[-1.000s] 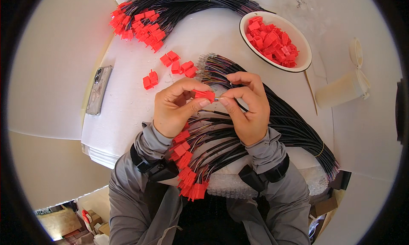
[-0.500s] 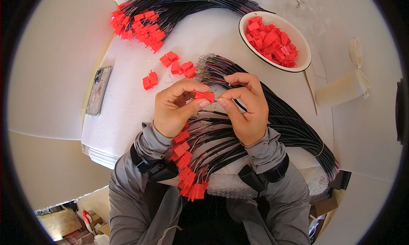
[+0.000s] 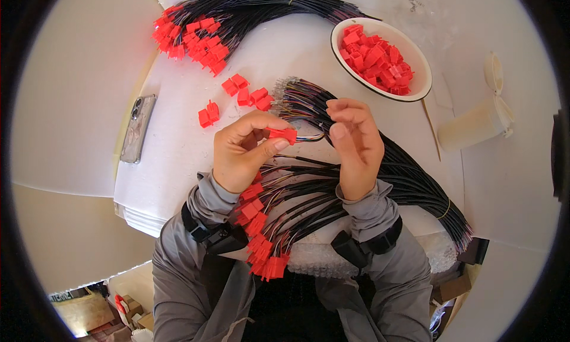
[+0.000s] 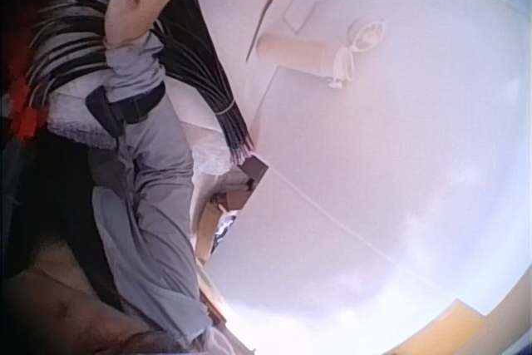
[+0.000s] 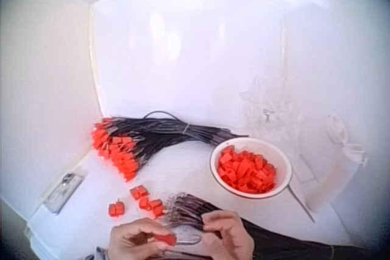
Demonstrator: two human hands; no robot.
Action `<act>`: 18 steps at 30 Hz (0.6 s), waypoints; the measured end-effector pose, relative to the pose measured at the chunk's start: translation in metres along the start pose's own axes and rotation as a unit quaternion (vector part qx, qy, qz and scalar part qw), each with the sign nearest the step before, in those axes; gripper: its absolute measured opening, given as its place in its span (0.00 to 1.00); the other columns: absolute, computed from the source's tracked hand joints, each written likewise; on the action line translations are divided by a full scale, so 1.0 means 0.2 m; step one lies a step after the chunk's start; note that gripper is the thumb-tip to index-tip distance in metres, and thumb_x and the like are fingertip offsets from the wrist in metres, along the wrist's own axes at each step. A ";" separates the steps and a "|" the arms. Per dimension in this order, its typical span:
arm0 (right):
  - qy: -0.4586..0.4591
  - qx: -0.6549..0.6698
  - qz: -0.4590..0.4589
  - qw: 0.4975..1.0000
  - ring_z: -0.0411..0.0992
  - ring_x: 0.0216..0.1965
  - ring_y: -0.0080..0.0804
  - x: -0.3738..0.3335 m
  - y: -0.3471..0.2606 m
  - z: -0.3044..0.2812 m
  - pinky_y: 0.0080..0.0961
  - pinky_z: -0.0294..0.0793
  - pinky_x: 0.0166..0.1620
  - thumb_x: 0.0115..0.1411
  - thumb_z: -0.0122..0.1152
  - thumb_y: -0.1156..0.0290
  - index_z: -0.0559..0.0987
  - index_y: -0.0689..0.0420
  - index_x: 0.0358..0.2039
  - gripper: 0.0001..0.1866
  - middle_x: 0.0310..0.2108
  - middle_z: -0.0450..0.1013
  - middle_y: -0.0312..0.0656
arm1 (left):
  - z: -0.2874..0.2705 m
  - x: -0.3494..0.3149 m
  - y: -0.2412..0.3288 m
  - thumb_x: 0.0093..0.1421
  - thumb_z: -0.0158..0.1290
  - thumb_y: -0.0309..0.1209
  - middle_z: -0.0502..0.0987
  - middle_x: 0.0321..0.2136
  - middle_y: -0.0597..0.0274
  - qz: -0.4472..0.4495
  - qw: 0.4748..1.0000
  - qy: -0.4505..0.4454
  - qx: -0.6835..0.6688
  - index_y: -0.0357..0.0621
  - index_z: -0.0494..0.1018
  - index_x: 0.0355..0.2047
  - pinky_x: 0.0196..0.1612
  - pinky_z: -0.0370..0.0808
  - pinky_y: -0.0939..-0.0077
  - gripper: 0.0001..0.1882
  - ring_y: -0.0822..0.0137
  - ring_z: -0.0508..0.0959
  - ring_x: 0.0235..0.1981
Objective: The recorder is assembling electrical wire harnesses by inserting multiple small colored wires into a red plastic connector housing.
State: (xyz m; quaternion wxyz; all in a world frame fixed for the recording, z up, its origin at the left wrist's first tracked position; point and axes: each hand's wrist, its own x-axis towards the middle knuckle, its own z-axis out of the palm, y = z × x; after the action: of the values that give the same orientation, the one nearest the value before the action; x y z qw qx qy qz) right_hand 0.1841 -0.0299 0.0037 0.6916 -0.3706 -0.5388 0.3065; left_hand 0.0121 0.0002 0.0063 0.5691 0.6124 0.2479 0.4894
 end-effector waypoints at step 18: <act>-0.034 -0.003 0.048 0.998 0.64 0.42 0.31 -0.01 0.06 0.00 0.27 0.62 0.49 0.53 0.57 0.74 0.68 0.60 0.24 0.07 0.42 0.64 0.45 | 0.00 0.00 0.01 0.53 0.52 0.16 0.74 0.34 0.58 -0.006 1.000 0.007 0.013 0.33 0.70 0.38 0.39 0.70 0.80 0.11 0.72 0.73 0.36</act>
State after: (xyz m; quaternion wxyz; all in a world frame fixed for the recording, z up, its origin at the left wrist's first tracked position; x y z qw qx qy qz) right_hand 0.1840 -0.0252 -0.0071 0.6559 -0.3879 -0.5446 0.3504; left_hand 0.0118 -0.0004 0.0085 0.5622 0.6150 0.2619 0.4869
